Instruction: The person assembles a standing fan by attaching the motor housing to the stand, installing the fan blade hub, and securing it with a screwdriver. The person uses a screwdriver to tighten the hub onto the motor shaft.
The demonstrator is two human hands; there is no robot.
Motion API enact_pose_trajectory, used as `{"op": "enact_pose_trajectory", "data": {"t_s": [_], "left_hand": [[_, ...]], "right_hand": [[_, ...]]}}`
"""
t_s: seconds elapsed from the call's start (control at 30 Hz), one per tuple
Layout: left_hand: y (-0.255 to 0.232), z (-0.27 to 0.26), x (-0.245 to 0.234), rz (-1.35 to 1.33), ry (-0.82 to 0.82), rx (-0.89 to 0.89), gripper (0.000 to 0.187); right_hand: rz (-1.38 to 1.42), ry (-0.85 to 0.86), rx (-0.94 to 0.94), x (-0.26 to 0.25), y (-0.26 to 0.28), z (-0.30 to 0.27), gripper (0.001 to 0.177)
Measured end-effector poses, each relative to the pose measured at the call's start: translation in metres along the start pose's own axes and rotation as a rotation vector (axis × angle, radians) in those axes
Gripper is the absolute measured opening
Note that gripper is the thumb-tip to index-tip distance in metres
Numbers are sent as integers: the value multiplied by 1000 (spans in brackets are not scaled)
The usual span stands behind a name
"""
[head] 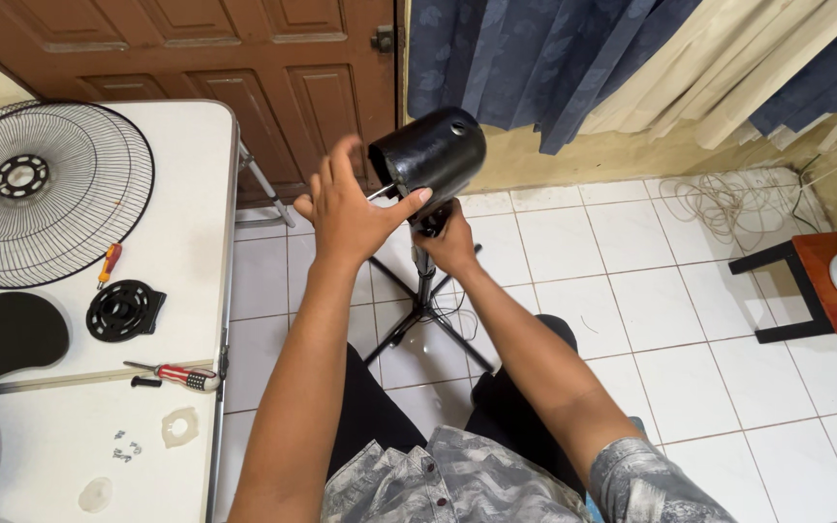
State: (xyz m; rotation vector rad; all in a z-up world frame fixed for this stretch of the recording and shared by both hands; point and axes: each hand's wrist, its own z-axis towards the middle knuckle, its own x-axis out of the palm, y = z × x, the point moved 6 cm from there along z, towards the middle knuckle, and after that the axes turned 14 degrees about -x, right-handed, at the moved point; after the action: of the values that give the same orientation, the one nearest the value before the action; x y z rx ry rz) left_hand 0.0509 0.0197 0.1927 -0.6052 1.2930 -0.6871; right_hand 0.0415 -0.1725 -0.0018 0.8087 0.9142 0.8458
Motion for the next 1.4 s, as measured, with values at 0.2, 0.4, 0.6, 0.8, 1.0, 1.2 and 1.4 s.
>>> {"op": "enact_pose_trajectory", "data": {"t_s": [0.2,0.4,0.6,0.8,1.0,1.2,1.4], "left_hand": [[-20,-8,-8,96,141,174,110],[-17,-18,-18,-284,388,238,84],[-10,-19,7,-297,531,246,64],[-11,-9,27,-430,557,222,71],[-14,-9,31,-324,591,161,84],[-21,-13,32,-310,620,111,86],[-22,-13,33,-279,598,124,95]], "right_hand": [[211,390,-94,-3,-4,20,81],[322,569,76,-9,-14,21,69],[364,624,306,-10,-27,5,42],[303,554,30,-11,-32,13,61],[312,386,-105,-23,-29,11,63],[854,67,142,-57,-10,1,111],[814,146,-229,-104,74,8,112]]}}
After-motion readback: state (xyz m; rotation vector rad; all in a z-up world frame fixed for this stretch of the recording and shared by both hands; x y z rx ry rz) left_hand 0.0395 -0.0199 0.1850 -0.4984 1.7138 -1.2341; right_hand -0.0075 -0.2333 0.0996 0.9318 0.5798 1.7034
